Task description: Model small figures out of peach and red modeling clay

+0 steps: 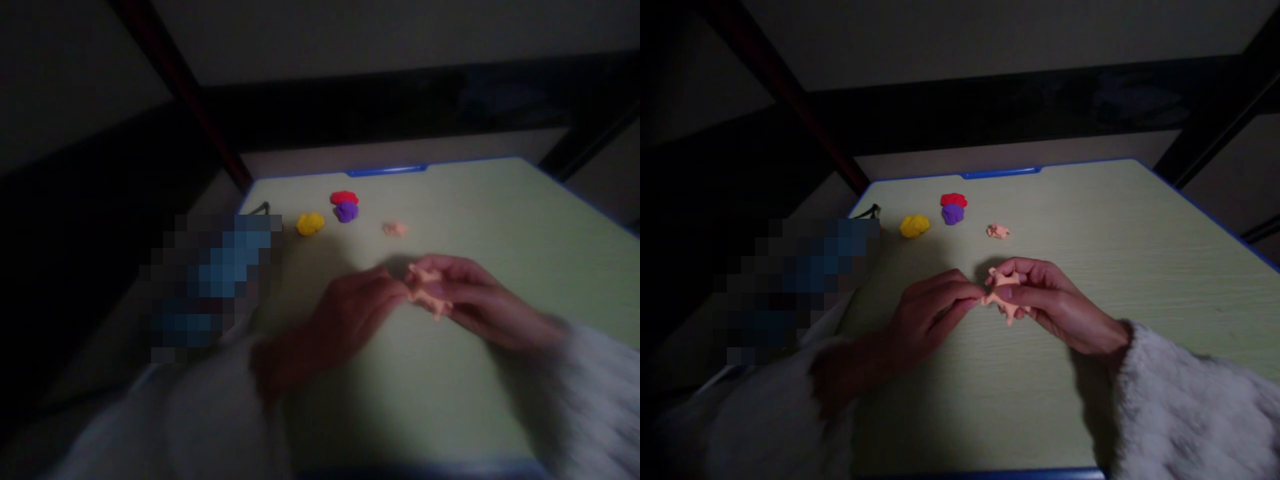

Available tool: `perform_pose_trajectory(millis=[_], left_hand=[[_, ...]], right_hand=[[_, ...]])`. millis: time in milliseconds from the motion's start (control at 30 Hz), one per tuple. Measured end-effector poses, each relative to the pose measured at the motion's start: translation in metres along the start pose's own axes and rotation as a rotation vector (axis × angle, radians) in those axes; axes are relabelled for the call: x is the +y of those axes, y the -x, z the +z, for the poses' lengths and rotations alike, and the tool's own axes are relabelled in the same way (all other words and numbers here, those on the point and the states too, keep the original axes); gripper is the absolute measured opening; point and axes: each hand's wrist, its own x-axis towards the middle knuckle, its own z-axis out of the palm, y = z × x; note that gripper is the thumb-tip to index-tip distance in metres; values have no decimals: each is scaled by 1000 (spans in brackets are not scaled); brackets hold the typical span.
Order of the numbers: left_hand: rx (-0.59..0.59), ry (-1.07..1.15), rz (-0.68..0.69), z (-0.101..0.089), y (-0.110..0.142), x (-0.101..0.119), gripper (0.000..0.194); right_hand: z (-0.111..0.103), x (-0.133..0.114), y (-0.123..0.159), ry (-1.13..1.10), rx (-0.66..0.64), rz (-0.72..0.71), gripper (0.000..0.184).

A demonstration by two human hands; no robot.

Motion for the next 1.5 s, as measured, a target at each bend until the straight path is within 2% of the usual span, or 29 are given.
perform_pose_trajectory(millis=[1500], left_hand=[[30, -8, 10, 0, 1, 1, 10]], right_hand=[[2, -1, 1, 44, 38, -19, 17]])
